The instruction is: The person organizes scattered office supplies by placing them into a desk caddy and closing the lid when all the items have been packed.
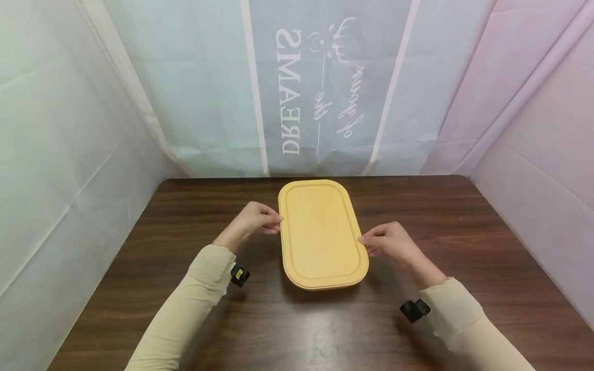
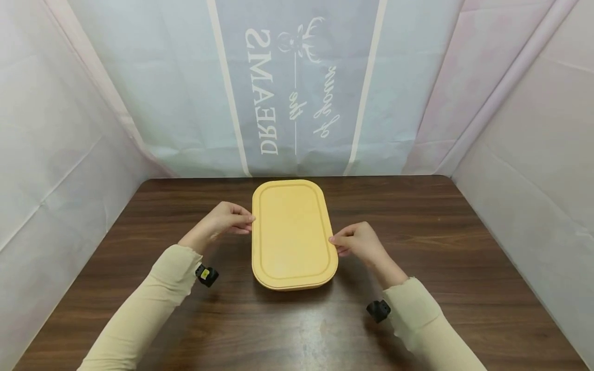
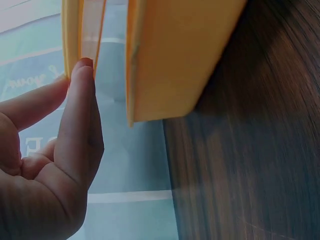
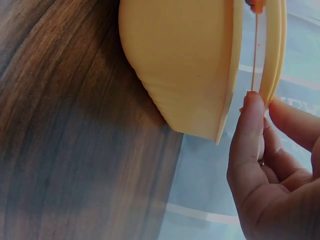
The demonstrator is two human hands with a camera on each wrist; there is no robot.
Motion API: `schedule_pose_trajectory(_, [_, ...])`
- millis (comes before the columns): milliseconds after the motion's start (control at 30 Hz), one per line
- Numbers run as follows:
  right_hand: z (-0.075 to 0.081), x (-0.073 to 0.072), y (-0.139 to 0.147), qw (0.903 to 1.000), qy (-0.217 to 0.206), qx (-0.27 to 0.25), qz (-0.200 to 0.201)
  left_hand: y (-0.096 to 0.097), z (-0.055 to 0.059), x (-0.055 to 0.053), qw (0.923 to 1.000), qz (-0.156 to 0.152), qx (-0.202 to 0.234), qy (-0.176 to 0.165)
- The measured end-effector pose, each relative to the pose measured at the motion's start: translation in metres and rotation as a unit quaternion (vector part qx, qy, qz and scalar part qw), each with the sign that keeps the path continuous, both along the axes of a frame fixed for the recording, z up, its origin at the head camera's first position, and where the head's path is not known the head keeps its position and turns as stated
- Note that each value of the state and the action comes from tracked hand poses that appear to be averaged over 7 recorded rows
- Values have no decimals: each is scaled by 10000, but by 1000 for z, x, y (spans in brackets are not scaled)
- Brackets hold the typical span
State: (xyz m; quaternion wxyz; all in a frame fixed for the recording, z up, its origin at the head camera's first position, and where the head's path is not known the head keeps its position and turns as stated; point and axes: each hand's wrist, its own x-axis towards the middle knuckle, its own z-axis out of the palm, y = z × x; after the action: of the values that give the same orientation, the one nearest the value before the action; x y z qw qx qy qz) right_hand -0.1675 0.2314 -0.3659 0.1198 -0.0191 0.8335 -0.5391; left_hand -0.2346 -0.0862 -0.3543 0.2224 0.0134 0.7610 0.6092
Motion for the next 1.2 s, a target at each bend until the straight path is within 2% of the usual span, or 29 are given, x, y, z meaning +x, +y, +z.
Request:
schedule_pose_trajectory(233, [3, 0, -6, 9976, 115, 675, -129, 9, -1, 1, 9977, 38, -585, 339])
schedule_pose_trajectory(400, [2, -1, -9, 9933, 179, 1143, -41, 13, -3, 1, 9917, 56, -1109, 644])
schedule_pose_trajectory(600, [0, -2, -13, 9867, 141, 1621, 51, 15, -11, 0, 9859, -11, -1453, 836])
schedule_pose_trajectory(867, [-1, -3, -13, 9857, 190, 1675, 87, 14, -21, -2, 9859, -13, -1477, 790])
schedule_pose_trajectory(1200, [0, -2, -16, 9905, -132, 1369, 3, 16, -20, -5, 9839, 61, -1548, 889])
